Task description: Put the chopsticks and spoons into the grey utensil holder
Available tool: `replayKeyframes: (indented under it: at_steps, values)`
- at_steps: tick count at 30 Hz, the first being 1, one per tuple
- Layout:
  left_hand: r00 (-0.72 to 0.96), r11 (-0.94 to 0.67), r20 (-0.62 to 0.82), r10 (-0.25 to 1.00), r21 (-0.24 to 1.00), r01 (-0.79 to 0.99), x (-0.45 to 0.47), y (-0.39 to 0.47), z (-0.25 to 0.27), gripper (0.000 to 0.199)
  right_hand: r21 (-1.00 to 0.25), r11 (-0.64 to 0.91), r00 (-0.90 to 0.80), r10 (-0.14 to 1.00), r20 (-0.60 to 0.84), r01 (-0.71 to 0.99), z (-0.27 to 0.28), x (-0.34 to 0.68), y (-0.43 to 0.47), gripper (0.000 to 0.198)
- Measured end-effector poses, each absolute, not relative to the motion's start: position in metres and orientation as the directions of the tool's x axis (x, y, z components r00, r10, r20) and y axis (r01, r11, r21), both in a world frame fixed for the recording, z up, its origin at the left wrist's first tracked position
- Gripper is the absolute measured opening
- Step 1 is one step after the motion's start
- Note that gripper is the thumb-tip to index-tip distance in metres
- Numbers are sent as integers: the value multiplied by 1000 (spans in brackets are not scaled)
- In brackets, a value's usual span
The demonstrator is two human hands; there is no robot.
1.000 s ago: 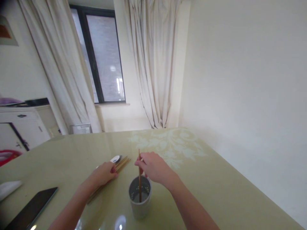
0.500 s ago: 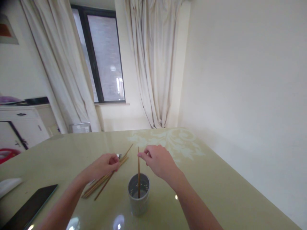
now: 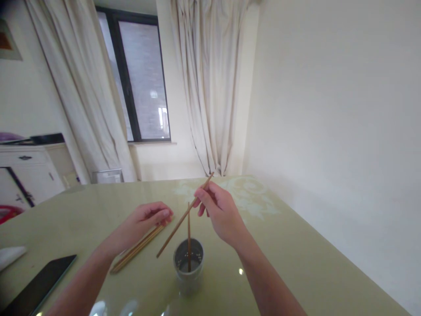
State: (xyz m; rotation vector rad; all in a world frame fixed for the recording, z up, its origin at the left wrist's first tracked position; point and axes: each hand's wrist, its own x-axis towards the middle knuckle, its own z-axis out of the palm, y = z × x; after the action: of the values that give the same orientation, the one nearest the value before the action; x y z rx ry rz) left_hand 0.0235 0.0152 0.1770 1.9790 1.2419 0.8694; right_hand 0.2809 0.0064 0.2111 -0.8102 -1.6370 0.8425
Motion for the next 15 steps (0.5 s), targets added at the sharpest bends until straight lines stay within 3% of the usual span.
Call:
replayKeyframes:
  at_steps: [4, 7, 15]
  values:
    - [183, -180, 34, 982, 425, 887, -14, 46, 133, 17, -836, 491, -268, 863, 429, 244, 213, 295, 11, 32]
    - [60, -39, -90, 994, 219, 975, -33, 58, 101, 12, -811, 462, -313, 878, 362, 358, 209, 294, 14, 30]
    - [61, -29, -142, 988, 215, 976, -41, 67, 78, 11, -761, 385, -368, 907, 206, 521, 189, 278, 23, 33]
